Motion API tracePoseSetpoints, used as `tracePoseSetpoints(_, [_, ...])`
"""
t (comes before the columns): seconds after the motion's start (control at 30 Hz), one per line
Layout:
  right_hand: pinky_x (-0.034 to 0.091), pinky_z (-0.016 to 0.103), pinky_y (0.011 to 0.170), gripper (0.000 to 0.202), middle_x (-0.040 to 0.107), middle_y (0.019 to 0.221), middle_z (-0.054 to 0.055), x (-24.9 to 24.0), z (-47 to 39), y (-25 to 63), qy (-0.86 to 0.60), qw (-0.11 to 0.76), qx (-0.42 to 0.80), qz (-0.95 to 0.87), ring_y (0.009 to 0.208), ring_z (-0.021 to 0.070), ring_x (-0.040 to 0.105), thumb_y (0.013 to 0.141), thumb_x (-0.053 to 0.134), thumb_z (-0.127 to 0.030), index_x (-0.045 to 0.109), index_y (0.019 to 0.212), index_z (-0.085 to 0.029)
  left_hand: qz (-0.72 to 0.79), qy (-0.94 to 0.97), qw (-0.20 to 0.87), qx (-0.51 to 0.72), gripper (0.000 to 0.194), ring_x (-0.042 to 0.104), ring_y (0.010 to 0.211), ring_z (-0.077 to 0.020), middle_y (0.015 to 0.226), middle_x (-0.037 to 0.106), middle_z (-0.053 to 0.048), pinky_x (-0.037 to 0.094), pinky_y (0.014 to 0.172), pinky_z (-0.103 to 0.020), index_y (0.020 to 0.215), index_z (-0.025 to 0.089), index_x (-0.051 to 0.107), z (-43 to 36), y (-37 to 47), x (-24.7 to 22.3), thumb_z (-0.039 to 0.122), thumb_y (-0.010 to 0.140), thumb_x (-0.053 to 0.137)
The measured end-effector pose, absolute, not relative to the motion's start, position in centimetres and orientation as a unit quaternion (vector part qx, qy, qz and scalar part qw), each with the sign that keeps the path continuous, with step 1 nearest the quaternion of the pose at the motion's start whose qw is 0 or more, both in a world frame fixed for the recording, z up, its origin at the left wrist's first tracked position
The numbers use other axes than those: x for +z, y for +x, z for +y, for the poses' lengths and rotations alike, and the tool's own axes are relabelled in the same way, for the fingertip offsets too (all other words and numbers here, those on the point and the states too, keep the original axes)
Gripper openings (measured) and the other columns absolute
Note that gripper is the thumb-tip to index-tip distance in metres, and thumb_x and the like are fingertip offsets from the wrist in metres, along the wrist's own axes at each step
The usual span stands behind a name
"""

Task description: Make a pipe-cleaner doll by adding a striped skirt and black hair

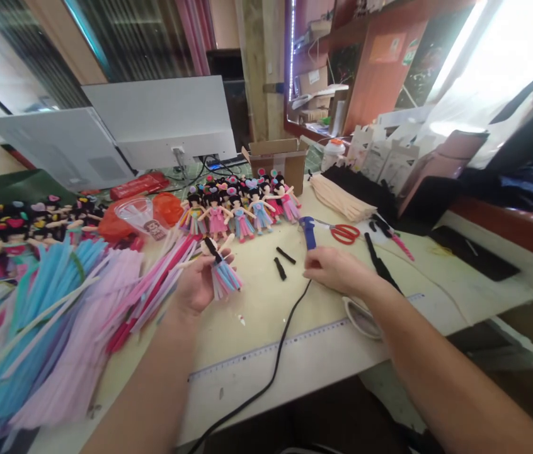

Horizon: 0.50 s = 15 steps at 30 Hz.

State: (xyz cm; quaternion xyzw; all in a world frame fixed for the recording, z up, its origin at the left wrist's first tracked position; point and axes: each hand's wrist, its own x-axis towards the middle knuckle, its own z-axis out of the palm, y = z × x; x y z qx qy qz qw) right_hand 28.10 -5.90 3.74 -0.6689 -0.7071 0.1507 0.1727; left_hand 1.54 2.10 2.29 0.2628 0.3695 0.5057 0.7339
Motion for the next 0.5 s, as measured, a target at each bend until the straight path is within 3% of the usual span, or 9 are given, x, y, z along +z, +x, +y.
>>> tracePoseSetpoints(0.13, [0.037,0.029,0.062,0.009,0.063,0.076,0.003,1.2,-8.2,30.9,-0.726,0.078,0.091,-0.677,0.073,0.0196,0.056,0.067,0.065,-0.025,0.060,0.074,-0.022,0.380,0.247,0.733,0.508,0.031,0.068,0.068,-0.0154,0.076,0.071,-0.001,0.058,0.072,-0.035,0.101,0.016,0.061,2.0,1.7,2.3,0.004,0.074,0.051])
tracePoseSetpoints(0.33, [0.034,0.028,0.059,0.007,0.064,0.077,0.003,0.2,-9.6,32.7,-0.773,0.007,0.102,-0.626,0.072,0.0193,0.058,0.072,0.055,-0.021,0.054,0.079,-0.023,0.375,0.248,0.732,0.513,0.035,0.070,0.074,-0.0177,0.077,0.072,-0.002,0.058,0.075,-0.035,0.102,0.017,0.061,1.9,1.6,2.2,0.003,0.071,0.053])
tracePoseSetpoints(0.5, [0.037,0.030,0.061,0.012,0.067,0.085,0.007,0.7,-8.4,35.6,-0.819,-0.021,0.071,-0.569,0.079,0.0238,0.062,0.075,0.059,-0.025,0.060,0.086,-0.021,0.355,0.263,0.740,0.508,0.035,0.071,0.080,-0.0197,0.085,0.073,-0.005,0.058,0.079,-0.037,0.099,0.015,0.062,1.9,1.5,1.9,0.003,0.067,0.053])
